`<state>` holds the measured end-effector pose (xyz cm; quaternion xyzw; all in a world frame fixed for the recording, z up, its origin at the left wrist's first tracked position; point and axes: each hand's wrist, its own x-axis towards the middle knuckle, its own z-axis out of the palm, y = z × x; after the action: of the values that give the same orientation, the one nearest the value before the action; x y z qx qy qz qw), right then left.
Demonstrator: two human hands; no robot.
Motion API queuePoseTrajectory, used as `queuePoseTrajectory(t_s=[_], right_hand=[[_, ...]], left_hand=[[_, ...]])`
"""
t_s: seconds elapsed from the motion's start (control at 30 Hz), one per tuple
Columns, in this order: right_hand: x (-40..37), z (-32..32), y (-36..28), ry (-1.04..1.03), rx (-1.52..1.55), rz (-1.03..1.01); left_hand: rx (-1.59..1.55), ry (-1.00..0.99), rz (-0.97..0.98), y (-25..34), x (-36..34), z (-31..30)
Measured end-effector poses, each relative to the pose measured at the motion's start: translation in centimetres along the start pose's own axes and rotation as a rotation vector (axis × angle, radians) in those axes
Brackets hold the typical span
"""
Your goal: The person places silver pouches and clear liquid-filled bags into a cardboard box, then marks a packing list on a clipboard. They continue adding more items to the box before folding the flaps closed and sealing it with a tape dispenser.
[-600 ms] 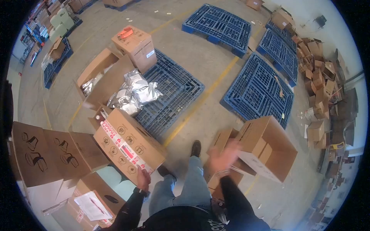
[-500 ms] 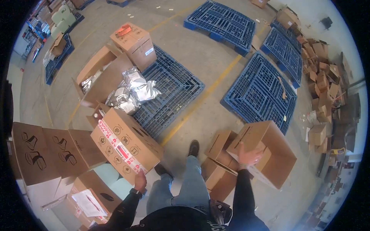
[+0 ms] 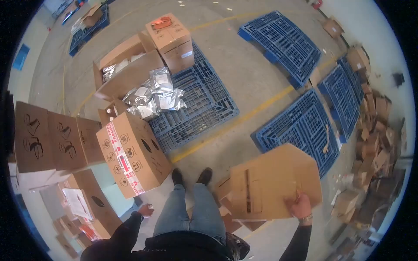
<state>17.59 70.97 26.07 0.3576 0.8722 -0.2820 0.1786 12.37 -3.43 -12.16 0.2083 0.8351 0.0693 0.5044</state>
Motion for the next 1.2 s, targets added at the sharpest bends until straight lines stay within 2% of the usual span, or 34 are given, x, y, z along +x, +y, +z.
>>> queuePoseTrajectory(t_s=[0.07,0.1,0.2,0.27,0.33,0.37,0.4,0.47,0.57,0.7,0.77,0.8,0.83,0.9,0.93,1.0,1.07,1.1,1.13,1.17,1.2], right_hand=[[1.2,-1.9,-4.0,-0.023,-0.116,-0.290],[2.4,-2.6,-5.8,-0.037,-0.177,-0.429],[9.1,-1.2,-8.0,-0.218,-0.378,-0.464],[15.3,2.2,-9.7,-0.168,-0.482,-0.610],[21.6,6.2,-12.1,-0.191,-0.586,-0.594],[25.0,8.1,-12.6,-0.151,-0.535,-0.682],[28.7,10.2,-12.6,-0.166,-0.487,-0.684],[35.0,13.9,-13.6,-0.139,-0.605,-0.720],[43.9,21.5,-11.3,-0.159,-0.800,-0.605],[46.4,28.1,-10.8,0.127,-0.779,-0.493],[49.0,29.9,-10.3,-0.113,-0.681,-0.442],[50.1,30.5,-10.1,-0.231,-0.629,-0.412],[50.2,31.0,-9.8,-0.196,-0.590,-0.512],[50.9,32.6,-9.4,-0.110,-0.505,-0.715],[51.3,33.0,-10.3,-0.127,-0.495,-0.713],[50.0,31.8,-14.6,-0.168,-0.467,-0.707],[49.7,30.5,-16.2,-0.250,-0.420,-0.576],[50.0,30.2,-16.7,-0.287,-0.398,-0.515],[50.1,29.7,-17.0,-0.278,-0.427,-0.543],[50.0,29.1,-17.2,-0.277,-0.459,-0.569],[50.1,28.6,-17.3,-0.273,-0.489,-0.599]], left_hand=[[-0.467,0.182,-0.326,6.5,0.8,-3.4],[-0.512,0.269,-0.276,8.7,2.3,-5.0],[-0.620,0.438,-0.169,14.9,6.0,-11.7],[-0.705,0.536,-0.126,15.5,10.2,-13.0],[-0.563,0.732,-0.136,16.9,12.8,-14.9],[-0.486,0.822,-0.144,17.1,14.0,-15.8],[-0.654,0.711,-0.155,16.9,14.4,-17.5],[-0.983,0.473,-0.172,16.8,14.7,-21.0],[-1.098,0.434,-0.195,13.5,17.6,-19.7],[-1.158,0.448,-0.275,11.7,19.3,-22.8],[-1.257,0.473,-0.331,10.6,21.8,-23.3],[-1.196,0.459,-0.324,10.7,23.0,-24.4],[-1.134,0.446,-0.316,11.1,24.6,-26.5],[-1.069,0.486,-0.243,11.1,30.3,-29.3],[-1.068,0.533,-0.190,11.1,33.9,-29.8],[-0.967,0.507,-0.150,11.5,40.8,-34.0],[-1.005,0.596,-0.156,12.3,48.7,-37.3],[-0.928,0.628,-0.209,12.4,52.5,-39.2],[-0.854,0.649,-0.265,12.6,56.1,-41.1],[-0.782,0.418,-0.395,12.6,59.6,-43.8],[-0.791,0.614,-0.546,14.0,61.7,-44.6]])
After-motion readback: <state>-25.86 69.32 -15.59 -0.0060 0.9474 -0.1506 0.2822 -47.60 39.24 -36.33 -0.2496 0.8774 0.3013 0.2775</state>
